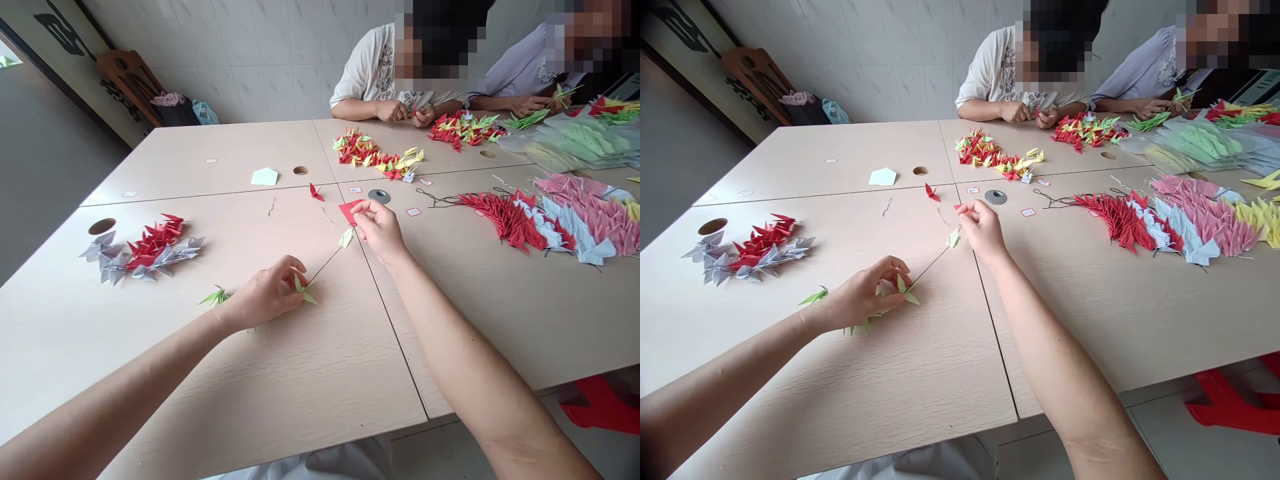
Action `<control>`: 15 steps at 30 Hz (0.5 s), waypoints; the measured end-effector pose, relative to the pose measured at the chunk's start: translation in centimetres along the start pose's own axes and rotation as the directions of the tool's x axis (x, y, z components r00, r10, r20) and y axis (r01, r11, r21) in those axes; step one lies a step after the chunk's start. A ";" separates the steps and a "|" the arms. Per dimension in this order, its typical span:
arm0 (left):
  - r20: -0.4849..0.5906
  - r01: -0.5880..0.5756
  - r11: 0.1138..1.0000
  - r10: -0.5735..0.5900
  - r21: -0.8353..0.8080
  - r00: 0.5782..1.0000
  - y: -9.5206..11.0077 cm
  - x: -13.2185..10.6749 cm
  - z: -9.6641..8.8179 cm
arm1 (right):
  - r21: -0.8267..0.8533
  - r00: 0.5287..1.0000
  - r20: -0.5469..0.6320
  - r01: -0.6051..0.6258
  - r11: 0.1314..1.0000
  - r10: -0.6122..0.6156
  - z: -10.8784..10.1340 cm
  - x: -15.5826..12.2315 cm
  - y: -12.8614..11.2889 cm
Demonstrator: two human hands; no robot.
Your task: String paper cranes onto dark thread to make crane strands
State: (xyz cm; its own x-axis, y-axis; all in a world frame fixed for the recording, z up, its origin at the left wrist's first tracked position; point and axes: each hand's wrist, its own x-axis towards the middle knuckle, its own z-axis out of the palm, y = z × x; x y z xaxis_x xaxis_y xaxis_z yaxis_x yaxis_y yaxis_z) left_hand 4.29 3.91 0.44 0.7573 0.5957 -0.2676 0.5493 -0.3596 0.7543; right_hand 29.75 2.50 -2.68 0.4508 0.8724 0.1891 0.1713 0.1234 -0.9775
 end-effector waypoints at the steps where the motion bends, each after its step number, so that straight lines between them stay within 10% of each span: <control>1: 0.021 -0.003 1.000 0.003 -0.019 1.000 -0.2 -0.1 -0.2 | 0.029 1.000 -0.012 0.001 1.000 -0.001 0.0 0.0 -0.1; 15: 0.114 0.091 0.995 -0.087 -0.030 0.990 -0.6 0.6 -0.6 | -0.003 0.999 -0.051 0.016 1.000 -0.016 -0.2 0.2 0.3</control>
State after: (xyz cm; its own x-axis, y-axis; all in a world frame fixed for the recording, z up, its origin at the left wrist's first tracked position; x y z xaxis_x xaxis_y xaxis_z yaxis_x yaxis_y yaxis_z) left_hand 4.24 4.93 0.18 0.7419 0.5388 -0.3992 0.6052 -0.2817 0.7445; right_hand 30.03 2.59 -2.96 0.4922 0.8449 0.2095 0.1812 0.1360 -0.9740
